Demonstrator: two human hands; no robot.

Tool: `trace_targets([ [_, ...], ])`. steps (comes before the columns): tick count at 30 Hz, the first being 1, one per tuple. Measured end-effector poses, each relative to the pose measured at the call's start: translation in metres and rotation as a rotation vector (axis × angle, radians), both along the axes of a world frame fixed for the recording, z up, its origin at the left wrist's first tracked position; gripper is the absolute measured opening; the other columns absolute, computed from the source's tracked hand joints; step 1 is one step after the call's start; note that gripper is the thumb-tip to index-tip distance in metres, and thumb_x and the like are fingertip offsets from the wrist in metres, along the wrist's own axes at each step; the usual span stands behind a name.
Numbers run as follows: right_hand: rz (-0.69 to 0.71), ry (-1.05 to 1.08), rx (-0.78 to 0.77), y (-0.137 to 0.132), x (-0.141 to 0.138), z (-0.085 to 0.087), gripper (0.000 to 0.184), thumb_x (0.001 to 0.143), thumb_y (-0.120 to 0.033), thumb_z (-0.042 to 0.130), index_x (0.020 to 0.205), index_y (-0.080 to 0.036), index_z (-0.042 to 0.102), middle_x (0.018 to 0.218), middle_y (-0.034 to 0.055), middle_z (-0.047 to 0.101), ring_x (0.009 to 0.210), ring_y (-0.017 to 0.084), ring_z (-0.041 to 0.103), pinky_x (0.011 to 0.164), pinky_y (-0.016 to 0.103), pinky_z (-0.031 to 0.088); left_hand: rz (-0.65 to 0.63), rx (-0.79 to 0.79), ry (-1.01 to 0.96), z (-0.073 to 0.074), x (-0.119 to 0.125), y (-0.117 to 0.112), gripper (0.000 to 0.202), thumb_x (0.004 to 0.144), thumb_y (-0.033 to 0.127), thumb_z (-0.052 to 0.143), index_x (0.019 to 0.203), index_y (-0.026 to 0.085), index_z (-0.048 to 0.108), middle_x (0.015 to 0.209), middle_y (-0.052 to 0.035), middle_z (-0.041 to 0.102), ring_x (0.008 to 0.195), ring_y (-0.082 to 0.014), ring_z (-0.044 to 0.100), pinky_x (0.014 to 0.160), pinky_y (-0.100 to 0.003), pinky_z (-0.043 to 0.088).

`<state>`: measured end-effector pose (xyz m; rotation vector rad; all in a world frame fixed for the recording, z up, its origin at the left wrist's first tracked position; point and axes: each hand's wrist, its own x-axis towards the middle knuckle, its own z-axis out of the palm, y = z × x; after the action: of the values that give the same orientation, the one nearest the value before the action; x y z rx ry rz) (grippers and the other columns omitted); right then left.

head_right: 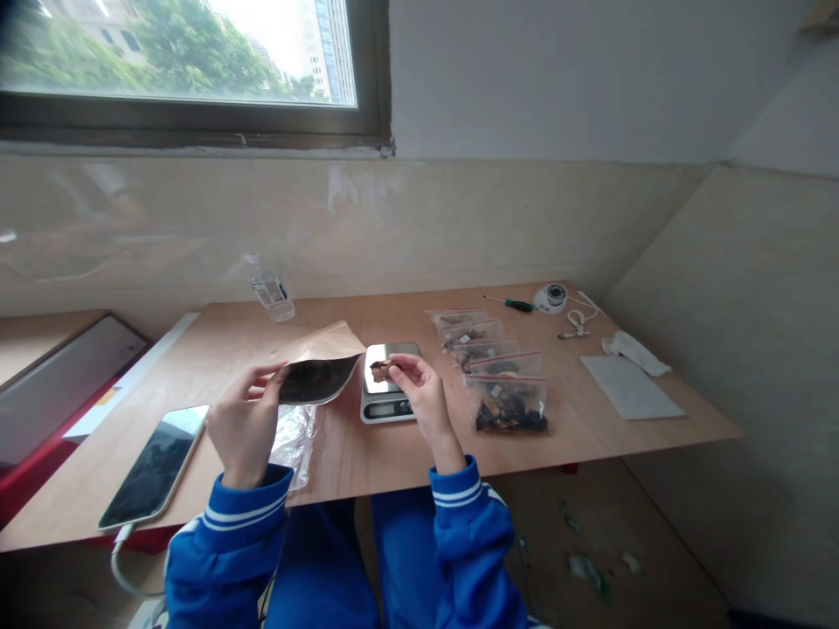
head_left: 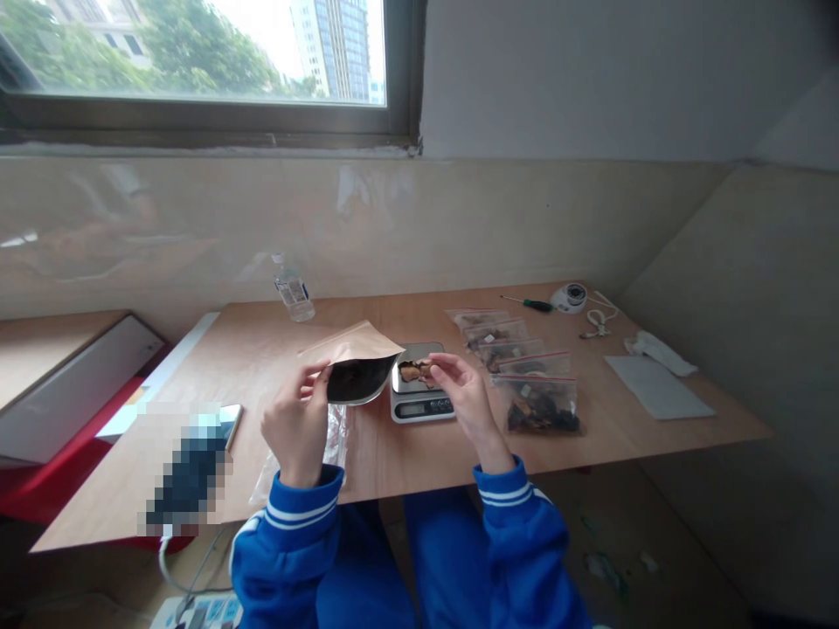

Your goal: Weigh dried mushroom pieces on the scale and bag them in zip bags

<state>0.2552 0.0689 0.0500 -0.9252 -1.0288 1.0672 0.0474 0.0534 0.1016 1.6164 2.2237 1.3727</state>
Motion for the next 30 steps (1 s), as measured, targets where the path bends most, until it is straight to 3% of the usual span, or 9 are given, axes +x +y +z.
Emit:
trace_targets([
  [7, 0.04, -0.453, -0.15, 0.09, 0.03, -0.031, 0.017, 0.074, -0.017, 0.065, 0.09, -0.012, 0.066, 0.087, 0.0094, 0.072, 0.079, 0.017, 0.069, 0.071, 0.029, 0.056, -0.03, 0.038, -0.024, -0.002, -0.006, 0.005, 0.02, 0.08, 0.042, 0.06, 0.088, 0.027, 0.071, 0.067, 0.0026, 0.064, 0.063, -0.0134, 0.061, 0.06, -0.023, 0.041],
  [11, 0.063, -0.545, -0.159, 0.115, 0.03, -0.04, 0.018, 0.068, -0.008, 0.067, 0.086, -0.013, 0.067, 0.077, 0.0054, 0.07, 0.073, 0.016, 0.068, 0.064, 0.025, 0.055, -0.046, 0.099, -0.013, -0.005, -0.011, 0.007, 0.022, 0.08, 0.042, 0.061, 0.091, 0.026, 0.072, 0.066, 0.003, 0.063, 0.06, -0.0119, 0.06, 0.06, -0.022, 0.043],
  [19, -0.007, -0.656, -0.108, 0.12, 0.034, -0.048, 0.024, 0.068, -0.015, 0.07, 0.092, -0.016, 0.067, 0.08, 0.0047, 0.069, 0.075, 0.017, 0.066, 0.063, 0.026, 0.054, -0.073, 0.139, -0.018, -0.009, -0.014, 0.01, 0.023, 0.079, 0.043, 0.062, 0.091, 0.026, 0.072, 0.065, 0.0031, 0.063, 0.058, -0.0111, 0.059, 0.058, -0.021, 0.044],
  [26, -0.109, -0.664, -0.057, 0.112, 0.046, -0.043, 0.014, 0.075, -0.017, 0.06, 0.089, -0.017, 0.066, 0.089, 0.006, 0.071, 0.08, 0.017, 0.067, 0.075, 0.03, 0.054, -0.066, 0.138, -0.011, -0.007, -0.019, 0.009, 0.022, 0.079, 0.043, 0.063, 0.091, 0.026, 0.072, 0.065, 0.0035, 0.063, 0.059, -0.011, 0.059, 0.058, -0.021, 0.044],
  [30, -0.13, -0.723, -0.04, 0.11, 0.044, -0.048, 0.012, 0.076, -0.016, 0.057, 0.082, -0.018, 0.066, 0.082, 0.0043, 0.07, 0.077, 0.018, 0.067, 0.075, 0.033, 0.053, -0.066, 0.119, -0.02, -0.006, -0.017, 0.01, 0.022, 0.079, 0.043, 0.063, 0.09, 0.027, 0.072, 0.064, 0.0036, 0.062, 0.059, -0.0112, 0.059, 0.059, -0.021, 0.044],
])
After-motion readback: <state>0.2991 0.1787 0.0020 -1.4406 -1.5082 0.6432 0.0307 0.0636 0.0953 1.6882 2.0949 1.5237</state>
